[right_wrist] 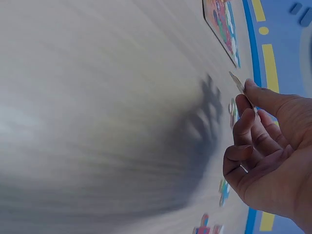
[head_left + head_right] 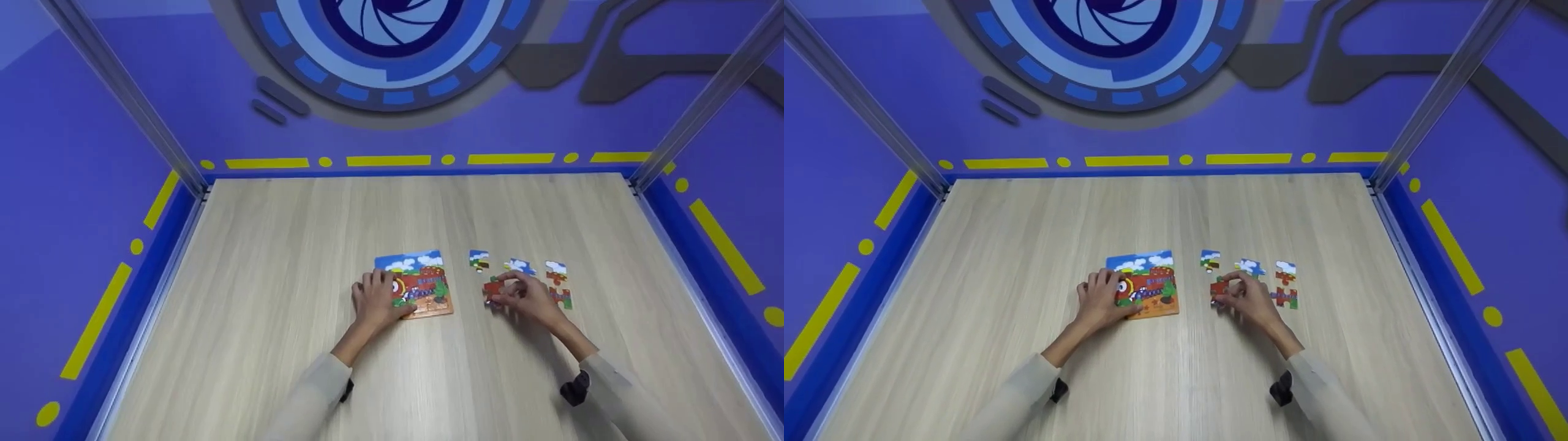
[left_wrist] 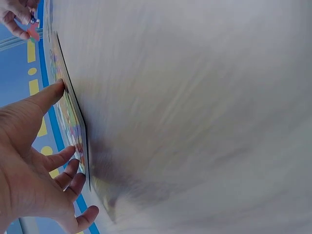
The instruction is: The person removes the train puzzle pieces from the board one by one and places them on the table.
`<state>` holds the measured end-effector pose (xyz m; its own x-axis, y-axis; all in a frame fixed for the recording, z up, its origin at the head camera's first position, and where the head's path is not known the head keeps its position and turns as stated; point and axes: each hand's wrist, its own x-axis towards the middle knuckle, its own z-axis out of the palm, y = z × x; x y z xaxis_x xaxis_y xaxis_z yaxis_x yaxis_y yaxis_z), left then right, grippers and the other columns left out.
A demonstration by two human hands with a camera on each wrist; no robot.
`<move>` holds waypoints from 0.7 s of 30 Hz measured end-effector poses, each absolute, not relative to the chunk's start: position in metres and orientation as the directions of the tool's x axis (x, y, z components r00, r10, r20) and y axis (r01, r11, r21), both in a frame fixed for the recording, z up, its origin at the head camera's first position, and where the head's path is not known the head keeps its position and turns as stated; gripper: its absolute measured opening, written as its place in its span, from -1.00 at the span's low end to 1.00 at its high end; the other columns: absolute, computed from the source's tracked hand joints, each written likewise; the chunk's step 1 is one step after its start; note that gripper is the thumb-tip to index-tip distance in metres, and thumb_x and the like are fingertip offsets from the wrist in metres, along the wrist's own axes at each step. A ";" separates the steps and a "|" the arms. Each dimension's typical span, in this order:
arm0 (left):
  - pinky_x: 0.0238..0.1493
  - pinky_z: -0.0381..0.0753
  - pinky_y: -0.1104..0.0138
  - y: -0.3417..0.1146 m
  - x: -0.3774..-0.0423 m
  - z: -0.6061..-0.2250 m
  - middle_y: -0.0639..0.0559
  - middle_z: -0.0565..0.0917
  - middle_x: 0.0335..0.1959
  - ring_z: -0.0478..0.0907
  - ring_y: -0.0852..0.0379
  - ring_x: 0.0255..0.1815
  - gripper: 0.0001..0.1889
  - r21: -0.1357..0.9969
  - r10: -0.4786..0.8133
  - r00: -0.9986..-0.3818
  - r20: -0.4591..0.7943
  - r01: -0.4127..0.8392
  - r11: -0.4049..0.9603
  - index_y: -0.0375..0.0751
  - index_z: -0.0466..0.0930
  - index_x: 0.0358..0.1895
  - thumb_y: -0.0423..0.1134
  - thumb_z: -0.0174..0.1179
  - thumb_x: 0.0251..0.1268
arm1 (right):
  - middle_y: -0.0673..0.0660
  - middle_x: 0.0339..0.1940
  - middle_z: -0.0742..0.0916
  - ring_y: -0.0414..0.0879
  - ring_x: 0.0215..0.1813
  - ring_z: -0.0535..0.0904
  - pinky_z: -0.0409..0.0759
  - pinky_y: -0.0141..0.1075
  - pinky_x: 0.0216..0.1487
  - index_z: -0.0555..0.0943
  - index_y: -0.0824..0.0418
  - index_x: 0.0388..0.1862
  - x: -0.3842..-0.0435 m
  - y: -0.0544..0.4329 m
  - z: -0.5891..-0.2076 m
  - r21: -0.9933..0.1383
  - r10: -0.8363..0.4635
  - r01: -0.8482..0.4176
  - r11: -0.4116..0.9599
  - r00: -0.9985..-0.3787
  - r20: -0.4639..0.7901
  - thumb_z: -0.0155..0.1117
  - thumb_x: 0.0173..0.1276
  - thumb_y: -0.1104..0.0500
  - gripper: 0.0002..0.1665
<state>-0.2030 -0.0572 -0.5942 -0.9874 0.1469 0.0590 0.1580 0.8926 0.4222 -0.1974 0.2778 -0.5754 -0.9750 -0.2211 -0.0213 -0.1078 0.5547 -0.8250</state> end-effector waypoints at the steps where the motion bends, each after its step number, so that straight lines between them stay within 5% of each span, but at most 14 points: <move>1: 0.20 0.26 -0.17 -0.058 -0.203 -0.594 -0.19 0.46 0.16 0.34 -0.17 0.18 -0.20 0.421 0.149 -0.987 0.063 0.161 0.892 -0.20 0.50 0.25 0.18 0.53 0.01 | 0.18 -0.34 0.78 -0.32 -0.38 0.54 0.45 -0.45 -0.32 0.60 0.34 0.16 -0.196 0.280 -0.576 -0.823 -0.221 -0.106 0.558 -0.975 -0.024 0.46 0.32 0.21 -0.53; 21: 0.22 0.26 -0.16 -0.057 -0.204 -0.596 -0.16 0.46 0.13 0.34 -0.16 0.17 -0.20 0.432 0.129 -0.990 0.053 0.140 0.891 -0.18 0.49 0.24 0.19 0.54 -0.02 | 0.14 -0.41 0.81 -0.22 -0.43 0.59 0.41 -0.45 -0.39 0.57 0.33 0.17 -0.184 0.307 -0.584 -0.706 -0.101 -0.031 0.707 -0.993 -0.058 0.45 0.32 0.25 -0.53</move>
